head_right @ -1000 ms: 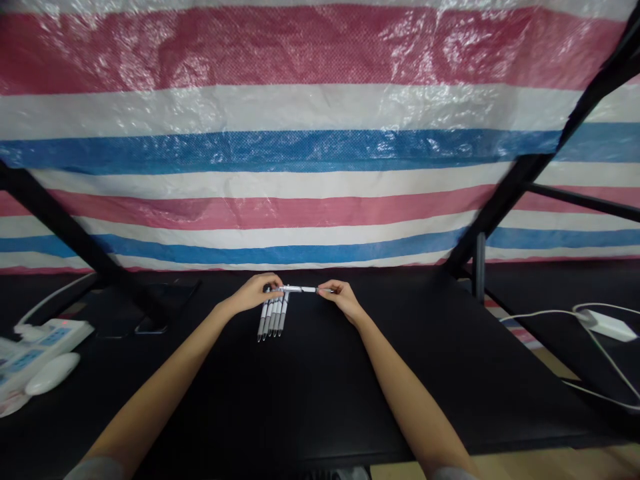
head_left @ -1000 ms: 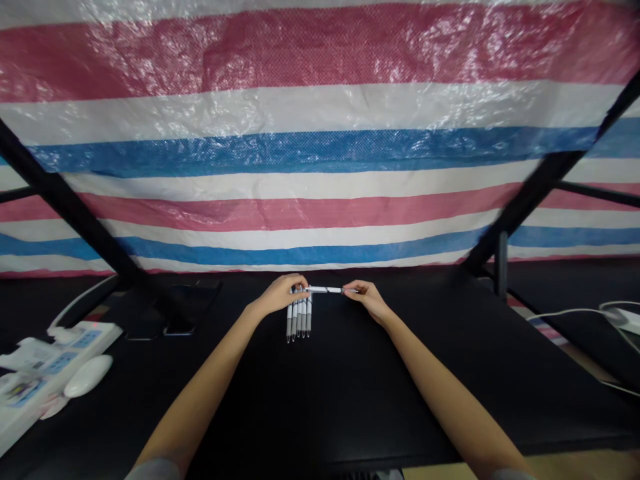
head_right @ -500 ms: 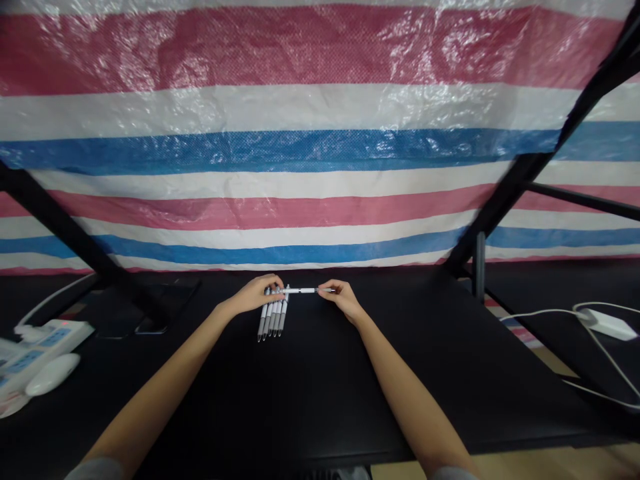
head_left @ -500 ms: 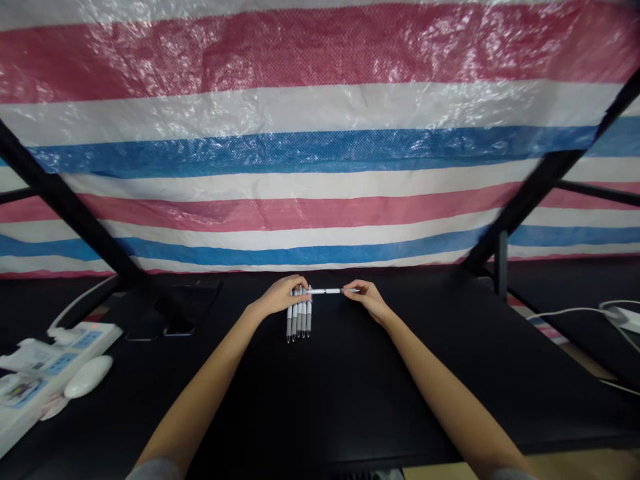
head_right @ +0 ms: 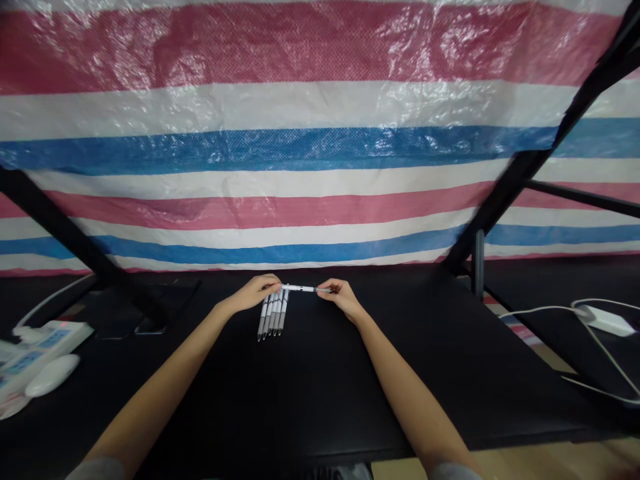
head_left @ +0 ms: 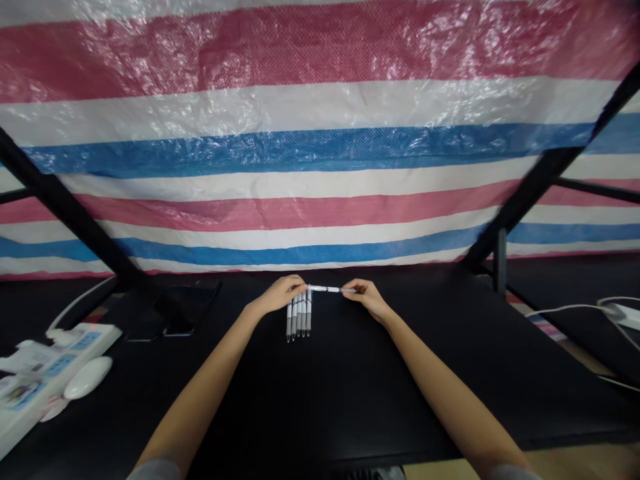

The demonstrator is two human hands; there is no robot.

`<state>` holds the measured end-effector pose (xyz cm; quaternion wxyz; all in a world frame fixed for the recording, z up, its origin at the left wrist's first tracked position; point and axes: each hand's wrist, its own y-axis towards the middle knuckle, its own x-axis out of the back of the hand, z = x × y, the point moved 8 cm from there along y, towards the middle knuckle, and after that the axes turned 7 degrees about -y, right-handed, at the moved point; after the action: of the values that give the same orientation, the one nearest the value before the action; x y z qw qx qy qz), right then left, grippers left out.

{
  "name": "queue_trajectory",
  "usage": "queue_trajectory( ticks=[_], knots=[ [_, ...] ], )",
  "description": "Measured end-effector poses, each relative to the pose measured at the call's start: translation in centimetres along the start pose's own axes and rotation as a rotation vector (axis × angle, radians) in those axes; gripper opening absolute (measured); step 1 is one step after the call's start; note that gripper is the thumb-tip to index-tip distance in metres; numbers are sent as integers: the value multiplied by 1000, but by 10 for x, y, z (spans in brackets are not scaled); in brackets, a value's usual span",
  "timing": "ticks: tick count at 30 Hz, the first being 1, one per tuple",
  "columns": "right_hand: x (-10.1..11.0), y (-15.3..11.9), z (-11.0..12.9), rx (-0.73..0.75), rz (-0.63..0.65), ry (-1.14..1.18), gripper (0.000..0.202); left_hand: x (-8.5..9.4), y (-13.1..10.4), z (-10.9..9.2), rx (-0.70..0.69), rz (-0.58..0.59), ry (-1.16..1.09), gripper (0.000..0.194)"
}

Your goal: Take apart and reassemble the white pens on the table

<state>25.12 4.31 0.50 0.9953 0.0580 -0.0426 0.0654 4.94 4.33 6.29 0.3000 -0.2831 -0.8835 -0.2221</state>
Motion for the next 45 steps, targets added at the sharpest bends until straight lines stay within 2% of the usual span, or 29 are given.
queue_trajectory(
  ticks=[11,17,27,34,41,45],
  knots=[
    [1,1,0,8,-7,30,22,4,1,20,124,-35,-273,44],
    [2,2,-1,18,-4,33,22,25,-7,27,244,-165,-416,38],
    [1,1,1,15,-3,41,22,49,-18,31,265,-168,-461,33],
    [-1,0,3,17,5,0,21,49,-20,33,287,-123,-449,30],
    [3,2,-4,-11,-20,107,24,35,-22,36,322,48,-362,31],
    [4,5,-6,-4,-30,109,33,34,-23,30,304,91,-322,32]
  ],
)
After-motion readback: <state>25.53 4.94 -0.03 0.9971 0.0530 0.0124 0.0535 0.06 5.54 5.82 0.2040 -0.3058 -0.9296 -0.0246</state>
